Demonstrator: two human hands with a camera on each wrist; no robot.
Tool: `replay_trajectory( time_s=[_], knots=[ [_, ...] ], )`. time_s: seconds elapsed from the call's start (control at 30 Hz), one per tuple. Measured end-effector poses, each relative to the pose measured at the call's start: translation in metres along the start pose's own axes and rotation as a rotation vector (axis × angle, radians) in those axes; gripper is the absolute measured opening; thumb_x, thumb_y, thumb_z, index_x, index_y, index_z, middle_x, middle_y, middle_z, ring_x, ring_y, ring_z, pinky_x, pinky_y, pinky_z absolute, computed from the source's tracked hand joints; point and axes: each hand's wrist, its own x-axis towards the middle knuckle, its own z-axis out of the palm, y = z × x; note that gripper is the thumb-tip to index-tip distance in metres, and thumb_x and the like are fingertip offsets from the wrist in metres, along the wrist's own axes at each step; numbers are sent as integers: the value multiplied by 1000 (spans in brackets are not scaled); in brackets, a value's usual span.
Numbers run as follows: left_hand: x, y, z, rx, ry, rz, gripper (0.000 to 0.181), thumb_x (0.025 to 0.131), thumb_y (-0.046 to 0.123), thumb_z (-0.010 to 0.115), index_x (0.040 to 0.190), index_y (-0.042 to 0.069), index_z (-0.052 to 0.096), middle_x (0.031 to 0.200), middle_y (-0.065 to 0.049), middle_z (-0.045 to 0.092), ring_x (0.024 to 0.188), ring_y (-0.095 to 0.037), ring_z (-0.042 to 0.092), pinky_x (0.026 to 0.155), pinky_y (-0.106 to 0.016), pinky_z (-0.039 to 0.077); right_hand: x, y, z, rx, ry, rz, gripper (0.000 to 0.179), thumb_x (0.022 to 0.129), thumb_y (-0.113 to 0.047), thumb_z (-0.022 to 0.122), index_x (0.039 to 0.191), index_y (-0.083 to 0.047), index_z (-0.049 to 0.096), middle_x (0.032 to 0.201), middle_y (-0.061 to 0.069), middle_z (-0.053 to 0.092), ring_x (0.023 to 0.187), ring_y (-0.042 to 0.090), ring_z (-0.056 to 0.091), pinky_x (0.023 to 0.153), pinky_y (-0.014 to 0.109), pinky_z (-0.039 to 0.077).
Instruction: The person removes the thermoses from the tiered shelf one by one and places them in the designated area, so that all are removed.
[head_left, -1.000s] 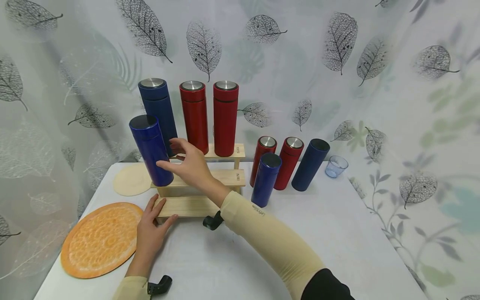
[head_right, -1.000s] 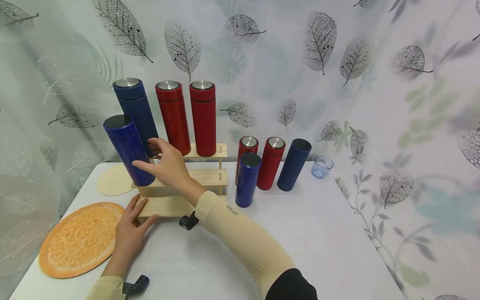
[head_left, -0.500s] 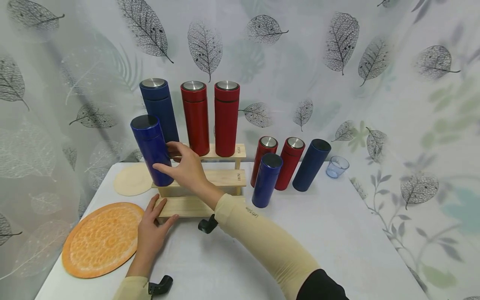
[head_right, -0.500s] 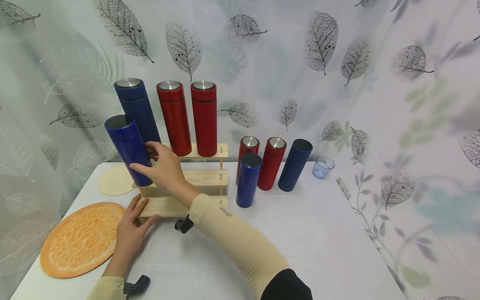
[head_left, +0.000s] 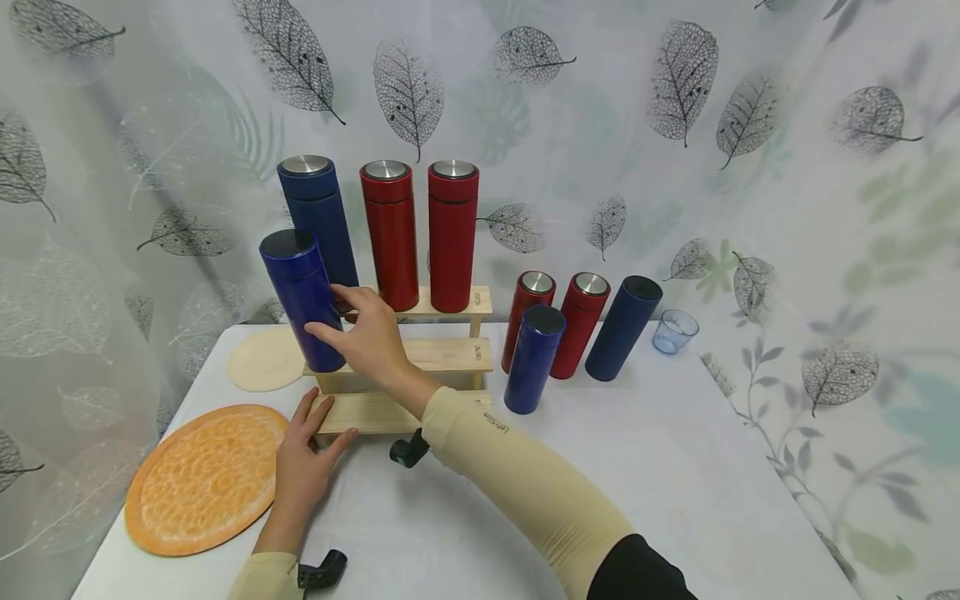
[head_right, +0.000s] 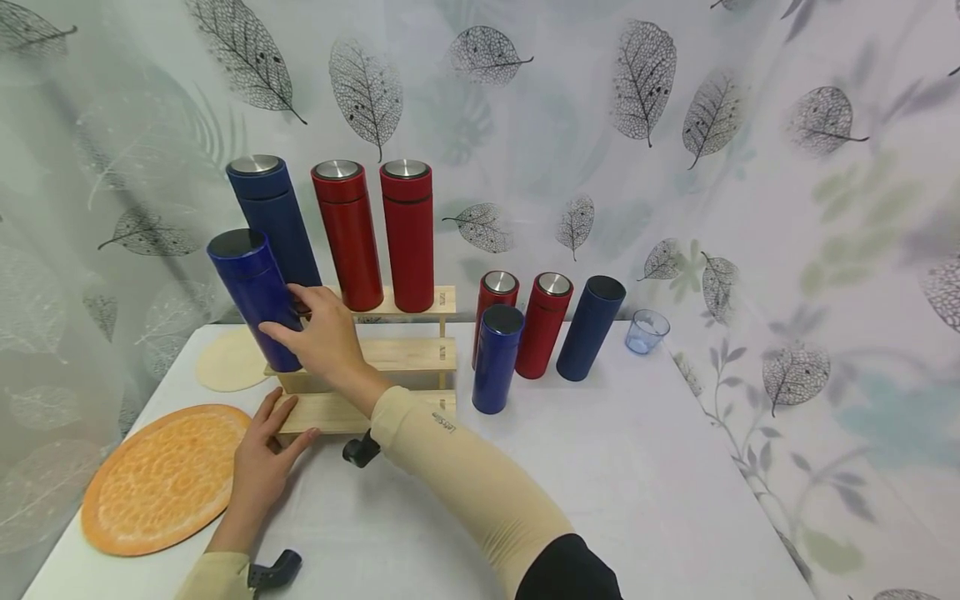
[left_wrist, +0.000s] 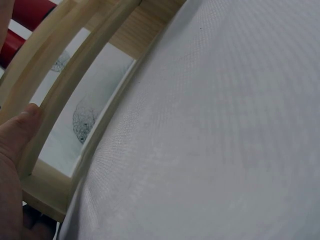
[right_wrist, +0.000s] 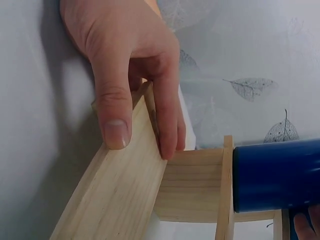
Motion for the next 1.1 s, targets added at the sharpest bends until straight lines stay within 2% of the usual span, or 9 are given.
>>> replay_trajectory(
  time_s=[0.3,0.43,0.77,1.1],
  knots=[
    [0,-2,0,-4,7,6,69,93,21,90,153,2,61,172,-13,39,155,-45,36,103,0,24,-1,0,2,63,8,40,59,96,-26,88,147,-7,65,128,3,72,112,6,67,100,35,58],
    [1,-3,0,-10,11,18,69,93,21,90,153,2,62,171,-14,39,154,-46,37,103,-1,24,-2,-1,3,87,17,50,58,96,-25,87,147,-8,65,131,4,75,115,6,69,101,31,57],
    [1,-4,1,6,2,5,70,93,23,90,153,4,62,172,-13,39,155,-45,37,103,-1,24,-6,-1,1,110,35,42,58,94,-23,89,145,-6,66,133,7,74,117,13,72,93,25,58],
    [1,-2,0,18,14,10,69,93,22,91,153,4,62,171,-13,40,154,-44,38,106,-7,26,-15,2,-8,165,32,31,58,93,-20,91,144,-7,68,133,5,74,116,7,70,93,26,58]
  ],
)
